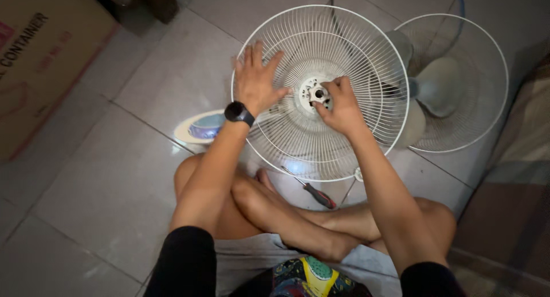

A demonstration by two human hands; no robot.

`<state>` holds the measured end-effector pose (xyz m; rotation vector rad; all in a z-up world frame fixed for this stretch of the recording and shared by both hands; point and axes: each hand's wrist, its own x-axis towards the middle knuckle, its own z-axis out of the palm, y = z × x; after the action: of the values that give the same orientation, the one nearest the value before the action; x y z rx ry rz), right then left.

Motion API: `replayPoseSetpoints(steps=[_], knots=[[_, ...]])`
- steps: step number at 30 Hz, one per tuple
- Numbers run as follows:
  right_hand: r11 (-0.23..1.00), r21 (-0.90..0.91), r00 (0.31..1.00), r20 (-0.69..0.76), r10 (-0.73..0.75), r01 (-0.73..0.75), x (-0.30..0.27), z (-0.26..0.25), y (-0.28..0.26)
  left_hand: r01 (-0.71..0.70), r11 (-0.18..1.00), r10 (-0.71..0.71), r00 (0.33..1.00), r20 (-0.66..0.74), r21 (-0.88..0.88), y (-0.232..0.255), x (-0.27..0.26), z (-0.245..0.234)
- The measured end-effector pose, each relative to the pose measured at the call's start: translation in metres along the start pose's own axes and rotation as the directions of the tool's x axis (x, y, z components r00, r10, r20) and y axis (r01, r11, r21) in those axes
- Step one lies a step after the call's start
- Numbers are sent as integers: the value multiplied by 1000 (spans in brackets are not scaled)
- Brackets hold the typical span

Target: The person disassembles a pedestal fan by removing the front grille, fan blades, and rear grille. They then reassemble the fan by placing the blades back on the motor shaft, securing them with a nut, and reattaching the front and rear grilles.

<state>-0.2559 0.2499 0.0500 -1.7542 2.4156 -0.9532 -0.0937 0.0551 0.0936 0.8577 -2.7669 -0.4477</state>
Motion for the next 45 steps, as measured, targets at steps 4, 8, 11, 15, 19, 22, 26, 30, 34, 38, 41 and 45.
replayPoseSetpoints(steps=[4, 8, 11, 15, 19, 22, 26, 30, 34, 38, 41, 45], knots=[[995, 66, 997, -26, 73, -72, 1, -1, 9, 98, 995, -94, 981, -170, 14, 8, 7, -4], [998, 58, 995, -85, 43, -38, 2, 5, 11, 374, 907, -391, 918, -62, -193, -2, 10, -2], [999, 28, 995, -97, 30, -27, -8, 6, 10, 459, 842, -424, 888, 177, -283, -31, 5, 6], [999, 16, 994, -97, 49, -47, 11, 5, 11, 420, 855, -305, 882, 359, -305, -79, 21, -2], [998, 16, 997, -58, 57, -56, -5, 2, 21, 477, 816, -228, 784, 577, -326, -102, 1, 18], [990, 57, 991, -7, 133, -132, 1, 1, 21, 538, 816, -284, 692, 663, -213, -113, -5, 33], [997, 31, 990, -120, 75, -72, 2, 14, 11, 427, 743, 33, 746, 666, -515, -127, -23, 48], [993, -26, 968, -226, 107, -116, 1, 28, 0, 514, 737, -38, 680, 732, -439, -127, -41, 55], [989, -81, 958, -270, 98, -124, 2, 30, -10, 520, 659, 58, 684, 727, -542, -126, -51, 52], [999, -19, 989, -139, 42, -46, -1, 13, -15, 631, 604, -21, 623, 782, -487, -127, -51, 48], [996, 76, 999, -7, -47, 47, -8, -1, -10, 676, 553, -37, 604, 796, -487, -128, -53, 50], [997, 45, 997, 53, 58, -60, -1, -5, -9, 670, 560, -19, 600, 800, -488, -126, -49, 43]])
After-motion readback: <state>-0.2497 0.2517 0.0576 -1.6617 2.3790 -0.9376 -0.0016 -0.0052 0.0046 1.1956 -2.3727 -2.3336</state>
